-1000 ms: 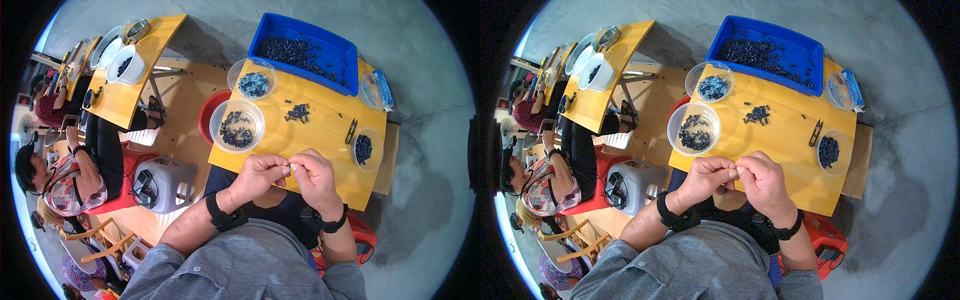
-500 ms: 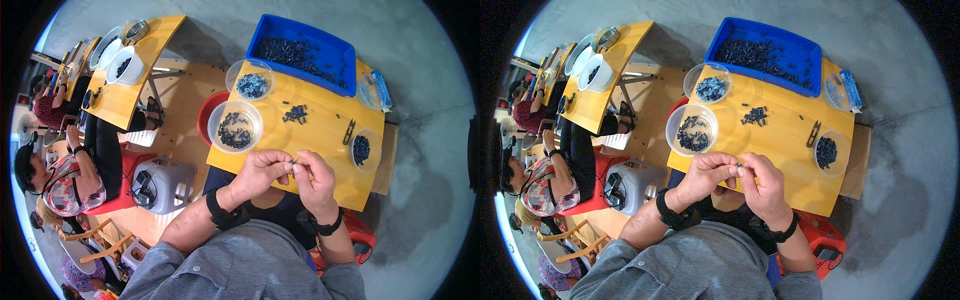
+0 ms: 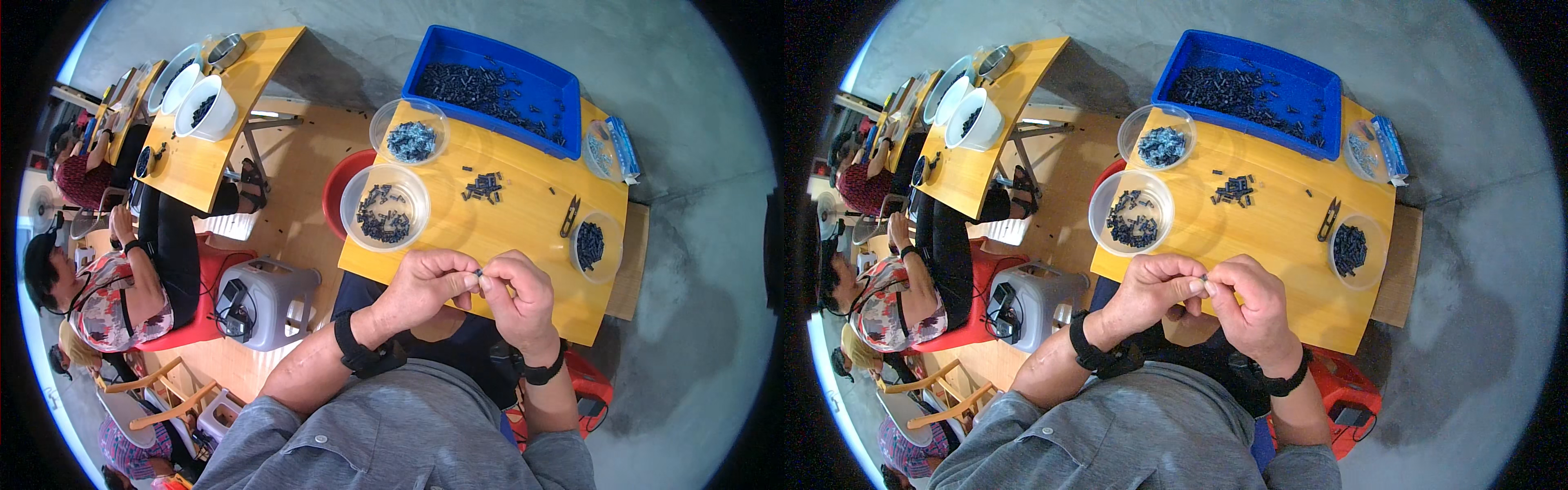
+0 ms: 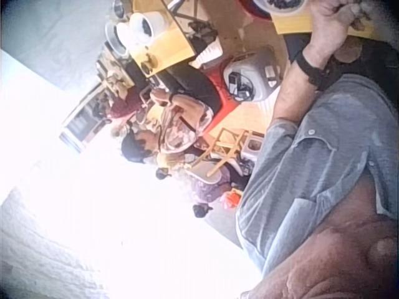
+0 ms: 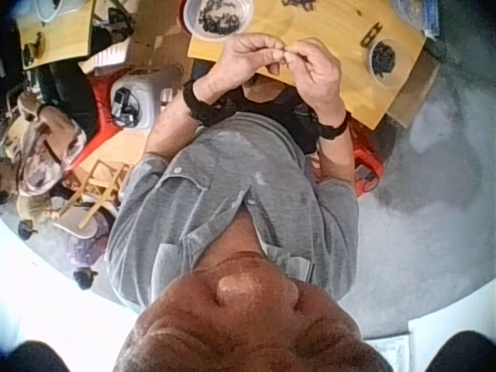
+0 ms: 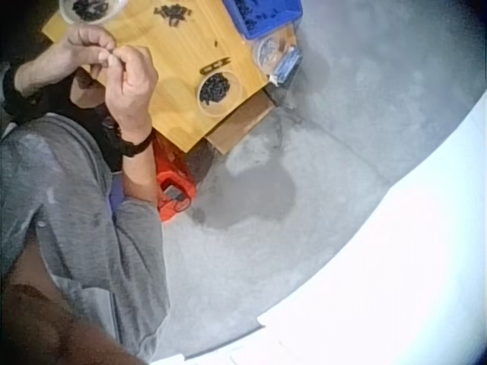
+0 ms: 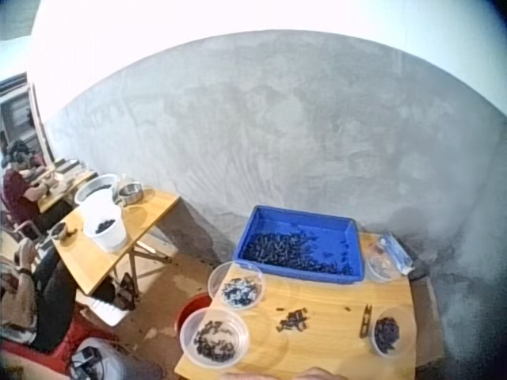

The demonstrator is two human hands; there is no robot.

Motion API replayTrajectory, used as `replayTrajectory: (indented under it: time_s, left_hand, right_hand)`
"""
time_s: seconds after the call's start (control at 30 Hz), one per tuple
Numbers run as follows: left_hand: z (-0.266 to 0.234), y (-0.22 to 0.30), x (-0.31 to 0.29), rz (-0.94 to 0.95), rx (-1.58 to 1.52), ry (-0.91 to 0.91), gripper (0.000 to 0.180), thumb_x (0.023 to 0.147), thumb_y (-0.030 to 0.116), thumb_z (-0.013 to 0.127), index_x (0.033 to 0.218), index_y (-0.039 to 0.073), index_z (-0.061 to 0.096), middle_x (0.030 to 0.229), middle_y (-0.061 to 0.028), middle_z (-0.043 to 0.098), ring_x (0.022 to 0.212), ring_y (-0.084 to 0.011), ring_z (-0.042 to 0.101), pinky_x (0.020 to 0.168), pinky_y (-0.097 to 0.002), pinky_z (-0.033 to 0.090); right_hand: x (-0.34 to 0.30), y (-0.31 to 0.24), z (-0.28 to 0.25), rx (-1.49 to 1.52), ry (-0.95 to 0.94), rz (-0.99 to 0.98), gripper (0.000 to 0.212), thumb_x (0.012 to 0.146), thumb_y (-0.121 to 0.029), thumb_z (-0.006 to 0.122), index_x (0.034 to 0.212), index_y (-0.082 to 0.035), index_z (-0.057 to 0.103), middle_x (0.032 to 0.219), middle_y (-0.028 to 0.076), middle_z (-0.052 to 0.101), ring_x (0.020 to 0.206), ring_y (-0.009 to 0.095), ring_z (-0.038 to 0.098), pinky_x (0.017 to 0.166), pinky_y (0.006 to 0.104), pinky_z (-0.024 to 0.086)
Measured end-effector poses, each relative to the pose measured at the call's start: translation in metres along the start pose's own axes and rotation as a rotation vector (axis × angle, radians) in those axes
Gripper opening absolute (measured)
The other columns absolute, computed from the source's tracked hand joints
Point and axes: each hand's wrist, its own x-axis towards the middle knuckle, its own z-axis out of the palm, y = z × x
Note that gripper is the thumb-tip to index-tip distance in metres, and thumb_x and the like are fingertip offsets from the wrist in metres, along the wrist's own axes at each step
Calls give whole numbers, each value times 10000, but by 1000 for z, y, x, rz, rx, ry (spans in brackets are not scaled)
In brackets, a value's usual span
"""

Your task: Assembling small black and blue plastic components by hand at a workbench.

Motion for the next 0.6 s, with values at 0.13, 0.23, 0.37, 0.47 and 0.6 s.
replayTrajectory:
  time_s: [0.13, 0.23, 0.37, 0.47, 0.6]
  left_hand:
    - [-1, 0, 0, -11, -21, -7, 99, 901, 112, 615, 922, 41, 681, 687, -4, 640, 576, -35, 566, 462, -172, 420]
    - [-2, -2, 2, -12, -14, -8, 97, 902, 105, 611, 926, 41, 680, 689, -4, 641, 588, -39, 577, 471, -172, 423]
    - [-7, -5, 3, -70, 36, -12, 94, 903, 92, 605, 925, 35, 677, 700, -8, 644, 598, -44, 583, 502, -177, 440]
    - [-6, -14, 3, -107, 4, -10, 93, 900, 80, 605, 926, 22, 672, 724, -15, 646, 616, -55, 591, 538, -186, 466]
    - [-10, -35, 4, -126, 35, -25, 91, 894, 52, 603, 930, -5, 662, 750, -18, 643, 644, -75, 602, 589, -206, 500]
  right_hand:
    - [1, -1, -1, -12, -29, 14, 73, 784, 59, 605, 829, 6, 580, 737, 117, 589, 641, 234, 593, 568, 315, 466]
    - [3, 0, -3, -50, -68, -21, 63, 789, 38, 605, 834, 1, 581, 728, 124, 577, 630, 258, 585, 555, 331, 463]
    - [5, 2, -4, -133, -121, -37, 50, 797, 14, 600, 839, -5, 581, 717, 132, 561, 617, 285, 573, 539, 353, 456]
    - [-1, 6, -2, -151, -138, -15, 32, 809, -16, 590, 838, -8, 577, 710, 136, 549, 622, 305, 565, 544, 373, 451]
    - [-10, 14, 2, -144, -162, 34, 23, 829, -31, 566, 832, -10, 576, 719, 135, 553, 641, 297, 570, 567, 369, 452]
